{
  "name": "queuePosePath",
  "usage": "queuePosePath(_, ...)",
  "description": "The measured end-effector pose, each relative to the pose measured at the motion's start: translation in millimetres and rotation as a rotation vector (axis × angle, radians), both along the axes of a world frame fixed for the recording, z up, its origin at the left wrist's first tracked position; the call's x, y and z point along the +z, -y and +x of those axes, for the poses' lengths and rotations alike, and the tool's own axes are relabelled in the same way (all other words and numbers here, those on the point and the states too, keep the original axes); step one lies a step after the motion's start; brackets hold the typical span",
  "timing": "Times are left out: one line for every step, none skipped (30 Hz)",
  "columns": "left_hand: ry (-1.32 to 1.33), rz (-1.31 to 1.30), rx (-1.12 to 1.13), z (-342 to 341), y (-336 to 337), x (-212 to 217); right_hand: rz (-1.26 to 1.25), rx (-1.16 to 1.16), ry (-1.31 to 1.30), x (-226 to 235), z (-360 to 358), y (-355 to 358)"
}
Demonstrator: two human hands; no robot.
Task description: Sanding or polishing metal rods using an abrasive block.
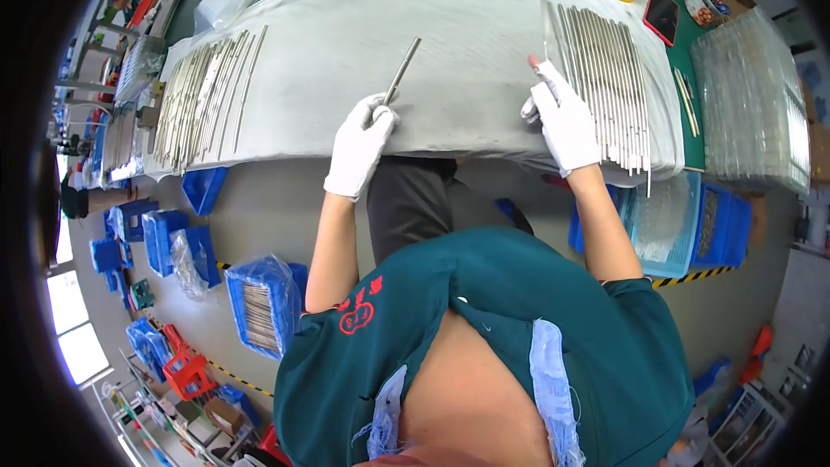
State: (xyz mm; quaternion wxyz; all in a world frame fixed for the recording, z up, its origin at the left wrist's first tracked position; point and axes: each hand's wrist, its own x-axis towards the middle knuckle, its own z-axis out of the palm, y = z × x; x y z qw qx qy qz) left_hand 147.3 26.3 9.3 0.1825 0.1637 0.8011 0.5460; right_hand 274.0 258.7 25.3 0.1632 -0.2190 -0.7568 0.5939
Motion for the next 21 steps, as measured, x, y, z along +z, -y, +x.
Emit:
queuePosePath(0.009,0.001,-0.004,4.4,1.8,4.4,-0.019,-0.02,0.017,1.3,4.3,0.6)
queuePosePath(0.19,0.143,0.014,11.6,4.8,11.0,-0.039,-0.04,0.034,6.1,9.3,2.9)
queuePosePath(0.371,0.282,0.032,18.4,7.5,18.6,-0.084,-0.017,0.096,12.3,14.6,4.8)
queuePosePath(0.386,0.178,0.013,22.4,11.3,24.3,-0.122,-0.003,0.102,15.9,18.2,14.5)
queuePosePath(0.394,0.172,0.009,27.6,12.5,27.2,-0.16,0.01,0.107,19.4,21.7,24.5)
queuePosePath(0.458,0.096,0.036,32.5,14.5,29.1,-0.054,0.109,0.278,24.2,26.8,28.9)
queuePosePath(0.52,0.018,0.062,37.2,16.3,30.8,-0.006,0.17,0.362,28.8,29.4,35.1)
queuePosePath(0.518,-0.042,0.07,42.1,17.4,32.3,0.042,0.231,0.446,30.8,31.7,41.2)
queuePosePath(0.525,-0.047,0.063,46.2,19.1,30.3,0.158,0.301,0.471,30.7,35.6,44.3)
queuePosePath(0.488,-0.055,0.035,50.0,21.4,25.8,0.255,0.354,0.495,23.1,39.6,43.6)
queuePosePath(0.45,-0.063,0.006,53.5,23.6,22.3,0.352,0.407,0.517,11.6,43.9,43.2)
queuePosePath(0.489,-0.054,-0.01,55.6,25.2,20.0,0.439,0.453,0.517,2.1,45.8,43.0)
queuePosePath(0.494,-0.055,-0.015,56.1,25.0,20.7,0.584,0.467,0.516,-4.9,48.1,44.8)
queuePosePath(0.55,-0.096,-0.033,56.2,24.4,22.6,0.73,0.479,0.512,-9.2,49.7,46.6)
queuePosePath(0.604,-0.138,-0.046,56.8,25.5,23.6,0.672,0.477,0.513,-10.6,50.4,47.6)
queuePosePath(0.609,-0.122,-0.076,54.7,27.2,20.7,0.67,0.479,0.516,-9.1,49.8,47.5)
queuePosePath(0.613,-0.123,-0.075,53.8,27.2,15.1,0.691,0.485,0.529,-6.2,48.3,46.7)
queuePosePath(0.579,-0.11,-0.091,52.4,26.7,7.5,0.711,0.488,0.543,-4.5,47.3,45.8)
queuePosePath(0.544,-0.097,-0.106,51.7,27.4,0.6,0.726,0.478,0.498,-8.6,49.0,44.0)
queuePosePath(0.487,-0.096,-0.145,50.1,31.0,-4.5,0.725,0.477,0.501,-10.4,50.3,43.7)
queuePosePath(0.489,-0.096,-0.146,50.4,29.1,-3.9,0.745,0.478,0.476,-12.7,51.3,43.1)
